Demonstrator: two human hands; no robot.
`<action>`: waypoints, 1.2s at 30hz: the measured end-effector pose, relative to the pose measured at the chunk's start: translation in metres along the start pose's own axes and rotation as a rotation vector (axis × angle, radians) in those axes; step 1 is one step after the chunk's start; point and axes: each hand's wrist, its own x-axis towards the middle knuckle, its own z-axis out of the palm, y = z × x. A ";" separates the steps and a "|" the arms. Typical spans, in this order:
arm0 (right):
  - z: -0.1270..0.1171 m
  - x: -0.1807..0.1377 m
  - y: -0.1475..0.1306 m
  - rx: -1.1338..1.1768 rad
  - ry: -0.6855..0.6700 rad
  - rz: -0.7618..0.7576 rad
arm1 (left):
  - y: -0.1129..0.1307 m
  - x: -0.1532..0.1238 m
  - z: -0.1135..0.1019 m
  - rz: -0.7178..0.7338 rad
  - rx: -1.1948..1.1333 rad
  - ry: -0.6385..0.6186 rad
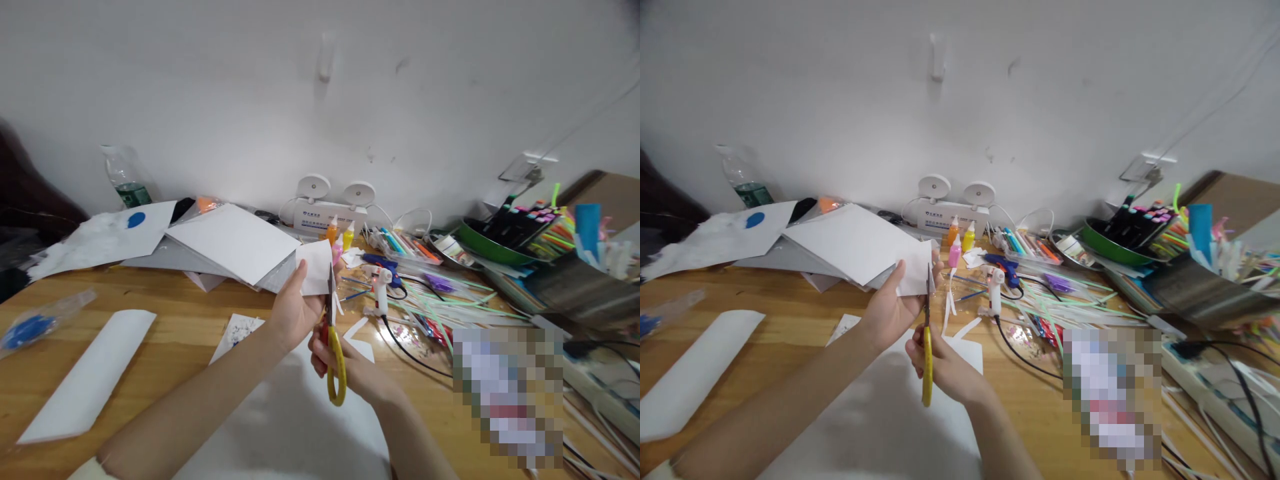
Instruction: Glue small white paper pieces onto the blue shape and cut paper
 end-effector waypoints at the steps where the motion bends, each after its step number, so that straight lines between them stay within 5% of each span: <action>1: 0.000 0.000 0.000 0.088 -0.018 0.018 | 0.001 0.000 0.000 -0.004 0.001 0.011; 5: 0.000 0.000 -0.002 0.411 -0.095 0.065 | 0.005 -0.002 0.003 -0.018 -0.002 0.062; 14: -0.004 -0.005 -0.010 0.543 -0.288 0.040 | 0.009 -0.005 0.008 -0.019 -0.031 0.034; 27: -0.004 0.004 -0.004 0.272 -0.217 -0.052 | 0.012 -0.005 0.004 -0.031 -0.023 -0.016; 36: -0.009 0.003 -0.004 0.247 -0.313 -0.052 | 0.011 -0.007 0.007 -0.099 -0.034 0.049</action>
